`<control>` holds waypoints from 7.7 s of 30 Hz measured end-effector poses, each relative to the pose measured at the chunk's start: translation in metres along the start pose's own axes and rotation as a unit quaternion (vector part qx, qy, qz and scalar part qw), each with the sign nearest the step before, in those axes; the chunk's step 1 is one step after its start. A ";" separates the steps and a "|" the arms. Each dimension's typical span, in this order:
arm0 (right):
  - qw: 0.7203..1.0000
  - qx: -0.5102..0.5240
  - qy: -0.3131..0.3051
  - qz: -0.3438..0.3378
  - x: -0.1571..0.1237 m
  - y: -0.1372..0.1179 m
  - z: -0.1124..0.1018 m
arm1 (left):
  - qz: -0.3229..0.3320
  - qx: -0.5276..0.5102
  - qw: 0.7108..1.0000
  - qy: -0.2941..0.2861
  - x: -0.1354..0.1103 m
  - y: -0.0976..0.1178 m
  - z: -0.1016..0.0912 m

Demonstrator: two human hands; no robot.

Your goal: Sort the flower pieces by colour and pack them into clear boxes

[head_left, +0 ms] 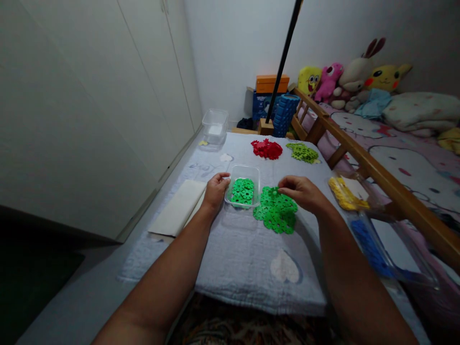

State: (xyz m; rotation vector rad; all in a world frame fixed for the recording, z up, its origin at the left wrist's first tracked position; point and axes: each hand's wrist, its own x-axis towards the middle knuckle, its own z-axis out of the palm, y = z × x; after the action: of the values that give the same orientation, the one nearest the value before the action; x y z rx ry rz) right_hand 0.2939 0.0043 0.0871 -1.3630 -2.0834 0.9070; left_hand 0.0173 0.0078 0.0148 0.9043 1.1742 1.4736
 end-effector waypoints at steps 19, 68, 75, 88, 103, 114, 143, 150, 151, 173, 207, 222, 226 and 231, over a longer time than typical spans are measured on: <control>0.924 -0.360 -0.119 -0.047 0.085 -0.071 0.089 | 0.008 -0.002 1.000 -0.006 0.005 -0.004 -0.002; 0.996 0.058 0.055 -0.023 0.005 -0.010 0.017 | 0.003 0.008 1.000 -0.003 0.002 -0.001 0.000; 0.973 -0.207 -0.059 -0.078 0.037 -0.066 0.046 | -0.001 0.003 1.000 -0.001 0.003 -0.001 -0.001; 0.933 -0.350 -0.056 -0.055 0.035 -0.052 0.052 | -0.005 -0.001 1.000 0.001 0.003 -0.002 0.000; 0.948 -0.315 -0.047 -0.029 -0.014 -0.001 0.070 | 0.005 0.021 1.000 0.000 0.003 -0.002 -0.002; 0.991 -0.117 -0.023 -0.059 -0.009 0.016 0.064 | -0.003 0.005 1.000 0.002 0.002 -0.002 0.000; 0.933 -0.344 -0.088 -0.053 0.056 -0.078 0.090 | -0.005 -0.010 1.000 -0.008 0.004 -0.004 -0.002; 0.963 -0.263 0.020 -0.047 0.043 -0.044 0.036 | -0.005 -0.010 1.000 -0.003 0.001 -0.002 -0.001; 0.963 -0.266 0.015 -0.037 0.038 -0.037 0.030 | -0.006 -0.009 1.000 -0.002 0.001 -0.002 -0.001; 0.998 0.005 -0.061 0.002 0.013 0.007 0.012 | -0.014 -0.009 1.000 -0.005 0.001 -0.001 -0.001; 0.944 -0.309 0.054 0.107 0.033 0.025 0.032 | -0.016 -0.001 1.000 0.005 0.002 0.002 0.000; 0.995 -0.053 0.042 0.071 0.035 0.052 0.045 | -0.022 -0.013 1.000 -0.006 0.002 0.002 0.001; 0.994 0.071 0.036 0.072 0.030 0.045 0.040 | -0.021 -0.016 1.000 -0.001 0.002 0.001 0.001; 0.989 0.097 0.086 0.069 0.028 0.038 0.033 | -0.026 -0.021 0.999 -0.006 0.003 0.001 0.001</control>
State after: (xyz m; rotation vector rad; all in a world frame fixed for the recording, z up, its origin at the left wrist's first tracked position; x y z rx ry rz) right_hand 0.2827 0.0324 0.0381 -1.4401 -1.7419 0.9825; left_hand 0.0177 0.0105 0.0156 0.8467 1.1448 1.4451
